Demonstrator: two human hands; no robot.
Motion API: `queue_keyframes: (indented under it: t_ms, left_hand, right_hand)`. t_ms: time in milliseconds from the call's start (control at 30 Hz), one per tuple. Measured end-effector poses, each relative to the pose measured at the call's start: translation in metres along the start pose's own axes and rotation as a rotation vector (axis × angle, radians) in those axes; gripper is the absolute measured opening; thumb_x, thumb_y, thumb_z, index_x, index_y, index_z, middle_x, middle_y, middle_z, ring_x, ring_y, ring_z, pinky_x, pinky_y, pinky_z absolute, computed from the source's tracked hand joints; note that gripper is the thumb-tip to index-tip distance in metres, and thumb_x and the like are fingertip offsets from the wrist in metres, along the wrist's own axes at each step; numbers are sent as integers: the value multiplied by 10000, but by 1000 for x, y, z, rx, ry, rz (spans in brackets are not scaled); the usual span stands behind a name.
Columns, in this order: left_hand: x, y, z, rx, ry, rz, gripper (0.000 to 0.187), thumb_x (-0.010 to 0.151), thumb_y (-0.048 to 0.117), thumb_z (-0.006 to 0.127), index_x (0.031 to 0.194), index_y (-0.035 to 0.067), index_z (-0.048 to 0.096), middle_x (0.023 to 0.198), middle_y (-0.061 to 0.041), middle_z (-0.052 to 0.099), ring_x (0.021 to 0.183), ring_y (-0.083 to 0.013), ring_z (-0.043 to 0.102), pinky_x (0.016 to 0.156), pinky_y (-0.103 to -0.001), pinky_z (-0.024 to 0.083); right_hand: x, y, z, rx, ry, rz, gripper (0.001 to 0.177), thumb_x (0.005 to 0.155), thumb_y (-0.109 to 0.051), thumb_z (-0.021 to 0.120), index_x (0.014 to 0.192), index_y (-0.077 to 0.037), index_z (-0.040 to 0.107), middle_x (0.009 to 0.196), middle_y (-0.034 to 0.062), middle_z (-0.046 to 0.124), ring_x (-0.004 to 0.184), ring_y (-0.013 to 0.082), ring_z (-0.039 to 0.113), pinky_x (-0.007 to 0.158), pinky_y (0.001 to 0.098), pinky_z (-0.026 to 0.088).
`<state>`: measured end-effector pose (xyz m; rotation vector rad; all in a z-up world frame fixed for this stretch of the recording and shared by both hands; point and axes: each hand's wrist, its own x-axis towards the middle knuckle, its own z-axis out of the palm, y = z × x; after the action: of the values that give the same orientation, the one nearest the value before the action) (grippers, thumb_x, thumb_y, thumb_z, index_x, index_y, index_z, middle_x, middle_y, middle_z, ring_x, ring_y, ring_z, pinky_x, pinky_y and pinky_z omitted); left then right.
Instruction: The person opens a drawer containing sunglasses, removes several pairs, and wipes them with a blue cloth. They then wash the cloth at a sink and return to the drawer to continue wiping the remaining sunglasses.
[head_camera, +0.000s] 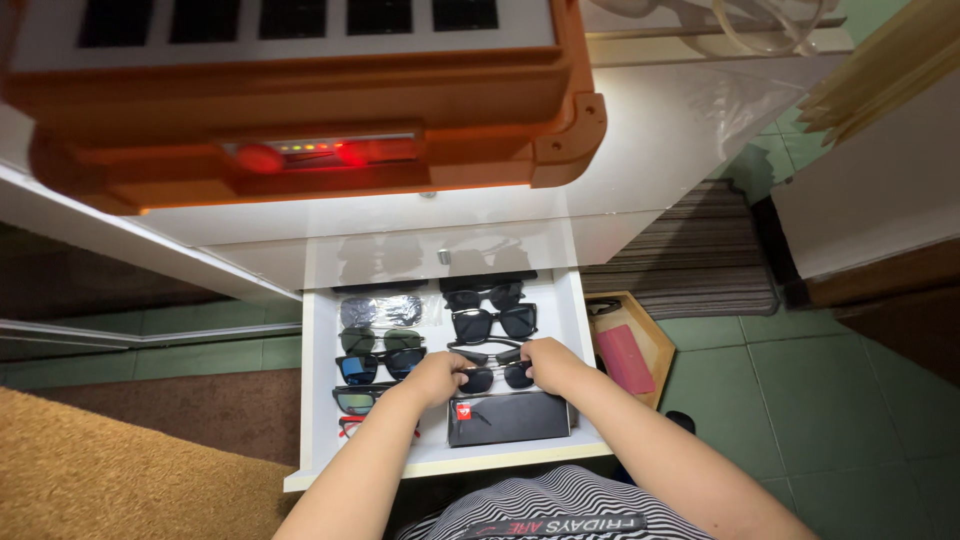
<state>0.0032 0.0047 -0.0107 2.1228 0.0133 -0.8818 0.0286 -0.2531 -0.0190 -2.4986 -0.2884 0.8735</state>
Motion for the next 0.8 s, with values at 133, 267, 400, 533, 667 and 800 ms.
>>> queue_keyframes:
  t_ms: [133, 267, 400, 533, 667, 800]
  left_hand:
    - [2, 2, 3, 112, 20, 2, 272, 899, 125, 703, 1166, 131, 755, 1078, -142, 759, 1008, -292, 720, 908, -374, 542]
    - [-11, 21, -7, 221, 71, -35, 332, 868, 182, 744, 1194, 128, 723, 1087, -161, 743, 1039, -330, 709, 925, -399, 543]
    - [-34, 58, -31, 557, 92, -197, 357, 864, 297, 772, 1168, 120, 710, 1138, -150, 706, 1106, -342, 670, 945, -448, 539]
    - [-50, 87, -41, 509, 232, -175, 323, 877, 275, 733, 1172, 148, 698, 1115, -132, 717, 1073, -340, 680, 895, -470, 547]
    - [-39, 109, -23, 400, 292, 213, 245, 801, 196, 758, 1043, 158, 756, 1104, -73, 728, 1071, -311, 674, 907, -418, 549]
    - [-13, 119, 6, 370, 206, 269, 355, 803, 161, 744, 1157, 183, 727, 1172, -29, 681, 1120, -285, 640, 900, -380, 548]
  right_hand:
    - [-1, -3, 2, 68, 65, -45, 281, 805, 53, 673, 1069, -38, 641, 960, 172, 735, 935, 336, 737, 816, 409, 562]
    - [-31, -29, -30, 50, 65, 25, 297, 867, -68, 745, 1116, -27, 589, 965, 220, 693, 966, 385, 674, 818, 430, 526]
    - [-55, -9, -60, 405, 214, -41, 175, 884, -102, 716, 1051, -69, 674, 853, 125, 737, 808, 218, 714, 728, 322, 565]
    - [-58, 133, -72, 669, 834, -209, 67, 974, -40, 636, 1040, -41, 647, 923, 52, 717, 856, 132, 699, 784, 280, 572]
    - [-34, 281, -28, 783, 867, 210, 242, 867, -42, 686, 1107, -29, 652, 997, 98, 744, 910, 192, 716, 836, 323, 575]
    - [-7, 327, 38, 500, 540, 509, 489, 700, -68, 834, 1165, -30, 687, 1068, 144, 757, 991, 258, 742, 901, 374, 596]
